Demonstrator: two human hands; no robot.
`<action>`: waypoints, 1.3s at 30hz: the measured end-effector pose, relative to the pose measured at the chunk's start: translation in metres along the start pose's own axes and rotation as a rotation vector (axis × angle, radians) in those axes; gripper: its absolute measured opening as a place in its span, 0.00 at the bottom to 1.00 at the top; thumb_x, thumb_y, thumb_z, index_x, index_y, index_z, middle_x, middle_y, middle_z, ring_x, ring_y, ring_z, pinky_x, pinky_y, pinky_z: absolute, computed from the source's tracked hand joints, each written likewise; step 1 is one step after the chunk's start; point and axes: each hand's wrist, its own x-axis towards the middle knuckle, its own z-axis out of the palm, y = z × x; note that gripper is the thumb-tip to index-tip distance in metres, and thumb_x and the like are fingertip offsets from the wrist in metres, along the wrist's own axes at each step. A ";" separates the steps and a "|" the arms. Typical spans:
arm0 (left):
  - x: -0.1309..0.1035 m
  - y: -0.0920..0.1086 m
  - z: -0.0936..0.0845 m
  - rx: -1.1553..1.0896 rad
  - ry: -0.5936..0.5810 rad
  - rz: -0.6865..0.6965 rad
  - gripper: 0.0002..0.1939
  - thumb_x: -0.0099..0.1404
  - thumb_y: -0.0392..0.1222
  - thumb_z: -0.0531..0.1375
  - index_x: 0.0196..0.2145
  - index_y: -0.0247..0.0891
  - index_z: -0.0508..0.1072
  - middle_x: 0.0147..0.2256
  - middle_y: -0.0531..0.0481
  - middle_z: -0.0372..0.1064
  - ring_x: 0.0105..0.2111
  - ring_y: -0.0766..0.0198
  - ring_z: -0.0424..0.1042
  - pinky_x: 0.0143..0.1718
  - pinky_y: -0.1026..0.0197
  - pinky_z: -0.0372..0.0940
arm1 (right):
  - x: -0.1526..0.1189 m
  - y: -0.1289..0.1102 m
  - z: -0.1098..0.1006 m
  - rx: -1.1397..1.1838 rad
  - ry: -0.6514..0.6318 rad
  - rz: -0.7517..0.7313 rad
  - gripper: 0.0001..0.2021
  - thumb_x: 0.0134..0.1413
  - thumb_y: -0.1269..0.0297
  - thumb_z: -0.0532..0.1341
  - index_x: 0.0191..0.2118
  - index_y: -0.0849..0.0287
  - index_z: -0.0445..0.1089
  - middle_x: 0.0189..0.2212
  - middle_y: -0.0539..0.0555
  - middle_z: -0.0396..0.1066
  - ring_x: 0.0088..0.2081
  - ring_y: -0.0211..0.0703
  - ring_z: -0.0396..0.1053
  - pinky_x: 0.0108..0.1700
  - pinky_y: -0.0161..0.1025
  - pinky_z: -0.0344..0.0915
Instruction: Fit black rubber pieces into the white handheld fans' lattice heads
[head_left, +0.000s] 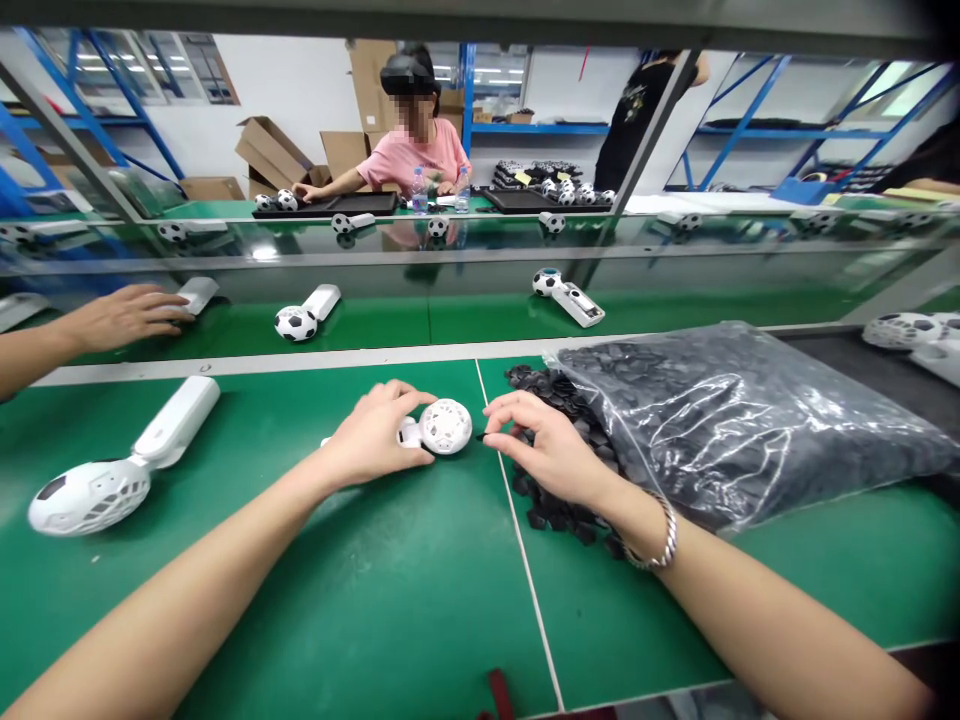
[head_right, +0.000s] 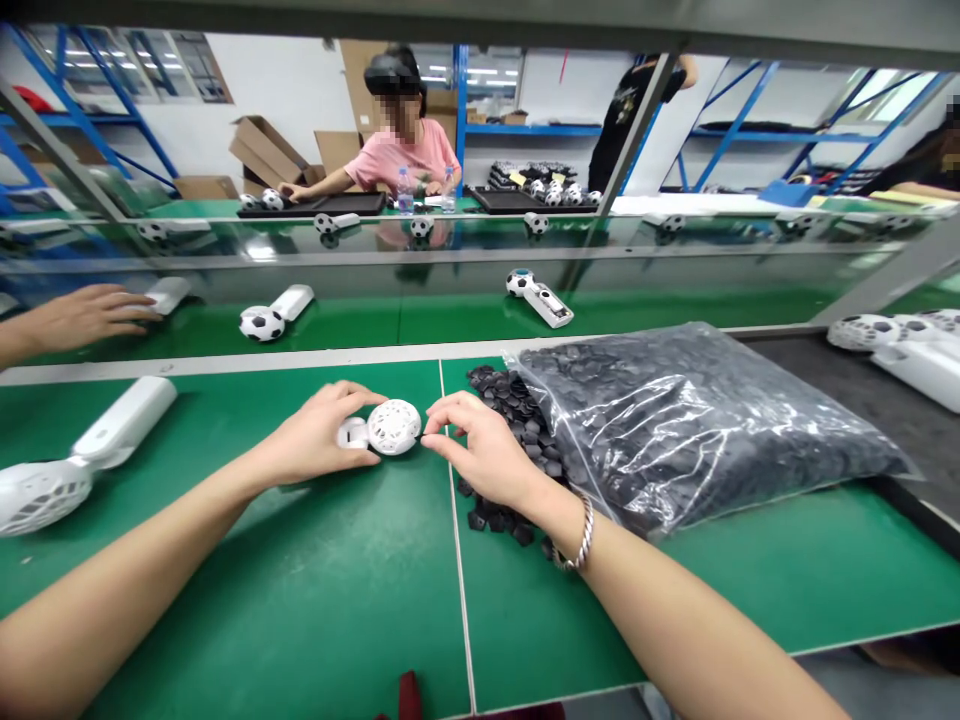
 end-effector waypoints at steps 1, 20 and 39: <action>0.001 -0.002 0.001 -0.060 -0.033 0.006 0.28 0.49 0.47 0.62 0.49 0.45 0.63 0.45 0.49 0.64 0.44 0.54 0.64 0.44 0.55 0.60 | -0.001 0.000 0.001 -0.005 -0.008 0.004 0.01 0.51 0.69 0.59 0.30 0.58 0.67 0.39 0.54 0.65 0.42 0.40 0.64 0.40 0.37 0.64; -0.004 0.025 0.016 -0.206 0.013 0.086 0.28 0.54 0.49 0.61 0.52 0.44 0.60 0.48 0.50 0.64 0.45 0.56 0.65 0.44 0.56 0.61 | -0.005 0.001 0.020 0.049 -0.008 0.055 0.10 0.45 0.68 0.62 0.34 0.58 0.60 0.47 0.58 0.62 0.52 0.45 0.58 0.48 0.43 0.61; -0.004 0.026 0.020 -0.177 -0.039 -0.002 0.30 0.50 0.45 0.61 0.52 0.47 0.58 0.49 0.51 0.62 0.44 0.56 0.65 0.41 0.58 0.63 | 0.016 0.038 -0.028 -0.869 0.110 0.339 0.09 0.52 0.60 0.58 0.30 0.59 0.69 0.33 0.59 0.66 0.40 0.48 0.62 0.40 0.42 0.60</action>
